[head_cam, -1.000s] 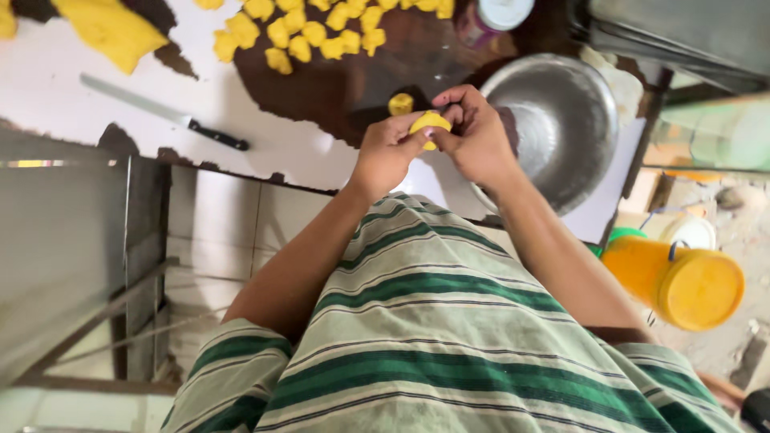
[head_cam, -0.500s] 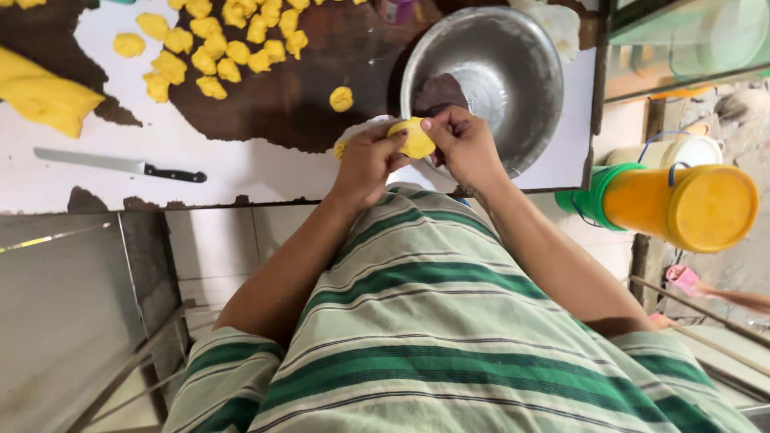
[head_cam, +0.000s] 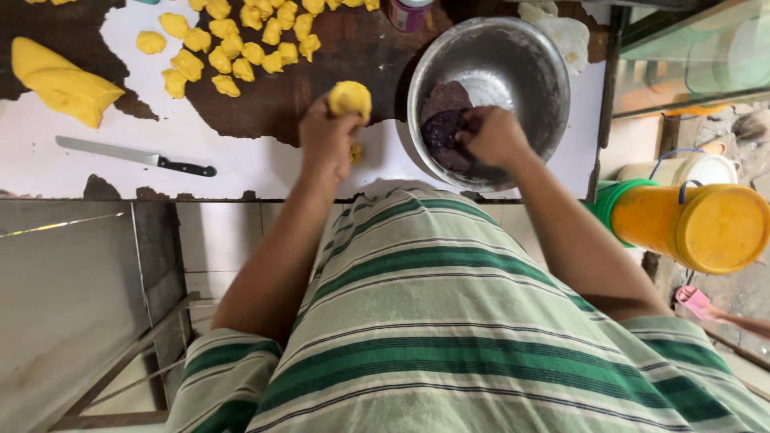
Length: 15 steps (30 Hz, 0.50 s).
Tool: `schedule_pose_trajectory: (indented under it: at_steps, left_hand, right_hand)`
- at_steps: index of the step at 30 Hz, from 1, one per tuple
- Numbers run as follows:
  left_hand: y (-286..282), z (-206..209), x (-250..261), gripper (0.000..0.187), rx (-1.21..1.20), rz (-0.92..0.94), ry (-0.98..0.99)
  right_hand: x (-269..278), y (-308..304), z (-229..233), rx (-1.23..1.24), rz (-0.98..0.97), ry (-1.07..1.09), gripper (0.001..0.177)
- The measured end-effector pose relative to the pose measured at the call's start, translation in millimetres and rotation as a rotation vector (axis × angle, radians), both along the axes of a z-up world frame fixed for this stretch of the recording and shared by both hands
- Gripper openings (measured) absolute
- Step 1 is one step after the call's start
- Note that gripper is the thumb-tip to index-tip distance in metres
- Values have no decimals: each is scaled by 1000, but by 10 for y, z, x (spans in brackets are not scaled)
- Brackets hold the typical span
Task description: The person repeatedly takes small yellow dough pieces, flattens them, scoops a dark filling from a metal bowl, and encloses the filling to form stuffed balls. The finished items are placed on a wooden board next to many similar pieces.
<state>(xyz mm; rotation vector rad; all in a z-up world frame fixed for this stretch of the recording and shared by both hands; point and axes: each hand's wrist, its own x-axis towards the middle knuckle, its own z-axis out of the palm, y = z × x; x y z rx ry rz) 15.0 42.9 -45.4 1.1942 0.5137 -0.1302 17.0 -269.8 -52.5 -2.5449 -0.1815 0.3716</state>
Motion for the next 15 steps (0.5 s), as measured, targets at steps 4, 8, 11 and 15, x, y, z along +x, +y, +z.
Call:
schedule_pose_trajectory:
  at_steps: [4, 8, 11, 15]
  left_hand:
    - [-173, 117, -152, 49, 106, -89, -3]
    - [-260, 170, -168, 49, 105, -104, 3]
    - [-289, 199, -85, 48, 51, -89, -21]
    - [-271, 321, -49, 44, 252, -164, -99]
  right_hand:
    - [-114, 206, 6, -113, -105, 13, 48]
    - [-91, 236, -6, -174, -44, 24, 36]
    - [-19, 157, -46, -183, -28, 76, 30]
    - [31, 16, 16, -9, -143, 241, 26]
